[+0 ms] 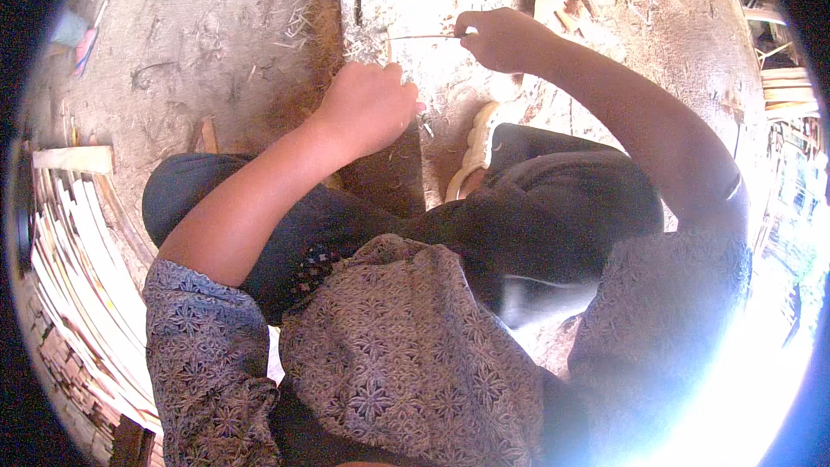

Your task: The person sits on the ground and uses a knife to carve a small piece of wood, repeatedly shaving off thin layers. The person occasionally pauses to inspect the wood and adjust their grip.

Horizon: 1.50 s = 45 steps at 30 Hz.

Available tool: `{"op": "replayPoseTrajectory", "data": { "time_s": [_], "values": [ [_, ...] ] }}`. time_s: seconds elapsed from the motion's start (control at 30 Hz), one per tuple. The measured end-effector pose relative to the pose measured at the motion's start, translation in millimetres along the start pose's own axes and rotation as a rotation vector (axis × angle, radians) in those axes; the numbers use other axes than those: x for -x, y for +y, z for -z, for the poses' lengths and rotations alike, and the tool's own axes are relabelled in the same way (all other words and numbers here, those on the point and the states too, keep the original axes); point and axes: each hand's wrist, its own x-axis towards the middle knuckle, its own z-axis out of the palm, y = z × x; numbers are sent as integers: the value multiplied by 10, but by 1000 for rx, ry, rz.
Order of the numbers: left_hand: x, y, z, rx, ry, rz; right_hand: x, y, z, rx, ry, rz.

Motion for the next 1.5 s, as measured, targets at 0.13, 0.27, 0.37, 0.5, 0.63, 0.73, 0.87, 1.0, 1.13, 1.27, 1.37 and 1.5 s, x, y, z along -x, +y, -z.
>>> {"op": "replayPoseTrajectory", "data": {
  "time_s": [0.13,0.27,0.37,0.5,0.63,0.73,0.87,1.0,1.13,1.27,1.37,1.5],
  "values": [
    [-20,-17,-53,21,-18,-22,-65,23,-100,-68,29,-3],
    [-39,-48,-52,122,25,13,-179,114,-315,-28,66,68],
    [-28,-83,-65,192,82,32,-196,123,-335,-7,34,111],
    [8,-133,-102,239,129,49,-237,-20,-310,43,-19,43],
    [-32,-118,-92,256,113,70,-467,133,-425,184,-29,37],
    [-41,-140,-76,252,136,80,-493,134,-390,127,-62,-5],
    [-70,-137,-30,281,149,127,-424,222,-366,-22,2,25],
    [-92,-150,-15,292,90,118,-201,65,-181,-124,-56,-57],
    [-113,-130,-27,271,112,119,-122,35,-160,-68,-62,-21],
    [-147,-122,-51,264,123,89,-239,77,-313,33,15,57],
    [-165,-100,-50,260,140,78,-482,154,-434,181,45,158],
    [-143,-125,-65,254,117,90,-553,162,-420,76,-19,19]
  ]
}}
